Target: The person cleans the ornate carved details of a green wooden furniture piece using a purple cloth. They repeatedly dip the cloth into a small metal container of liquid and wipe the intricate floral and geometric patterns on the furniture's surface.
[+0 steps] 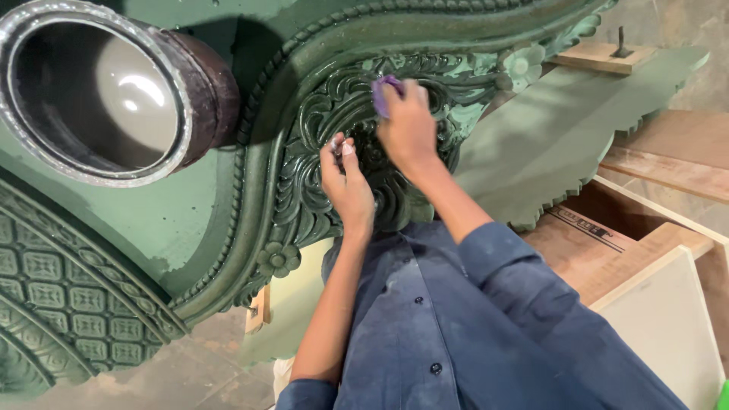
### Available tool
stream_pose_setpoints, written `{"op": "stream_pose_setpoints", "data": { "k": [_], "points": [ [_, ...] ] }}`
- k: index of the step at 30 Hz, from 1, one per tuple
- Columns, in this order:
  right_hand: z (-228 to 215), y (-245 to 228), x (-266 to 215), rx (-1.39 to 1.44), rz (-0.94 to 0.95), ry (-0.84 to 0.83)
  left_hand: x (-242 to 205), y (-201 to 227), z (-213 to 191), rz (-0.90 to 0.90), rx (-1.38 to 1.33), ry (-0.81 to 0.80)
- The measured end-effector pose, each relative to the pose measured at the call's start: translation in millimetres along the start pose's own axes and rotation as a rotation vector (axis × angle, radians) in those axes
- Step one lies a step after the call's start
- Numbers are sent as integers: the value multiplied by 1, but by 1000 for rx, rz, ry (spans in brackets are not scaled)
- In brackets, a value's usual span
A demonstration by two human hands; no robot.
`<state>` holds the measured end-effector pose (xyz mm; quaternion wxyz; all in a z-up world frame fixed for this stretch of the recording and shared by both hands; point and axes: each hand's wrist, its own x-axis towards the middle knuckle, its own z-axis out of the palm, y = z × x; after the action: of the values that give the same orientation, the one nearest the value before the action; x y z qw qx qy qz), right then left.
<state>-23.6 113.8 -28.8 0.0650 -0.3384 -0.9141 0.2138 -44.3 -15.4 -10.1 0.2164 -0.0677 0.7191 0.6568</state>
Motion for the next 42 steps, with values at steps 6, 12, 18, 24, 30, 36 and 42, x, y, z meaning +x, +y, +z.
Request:
{"op": "stream_pose_setpoints", "data": {
  "k": [6,12,18,24,30,36,42],
  "points": [
    [-39,23,-22,-194,309,-119,5,4,-5,-7,-3,2],
    [13,-18,4,-177,-37,-68,5,0,-7,15,35,7],
    [-2,-2,1,-234,-172,46,8,3,-8,10,8,-3],
    [-7,-13,13,-390,-45,-286,11,12,-20,25,29,33],
    [0,-20,0,-444,-296,73,8,13,-26,11,52,38],
    [-36,-14,3,-303,48,-139,11,21,-28,0,53,27],
    [23,-39,3,-195,-116,-14,11,12,-36,17,31,37]
  ]
}}
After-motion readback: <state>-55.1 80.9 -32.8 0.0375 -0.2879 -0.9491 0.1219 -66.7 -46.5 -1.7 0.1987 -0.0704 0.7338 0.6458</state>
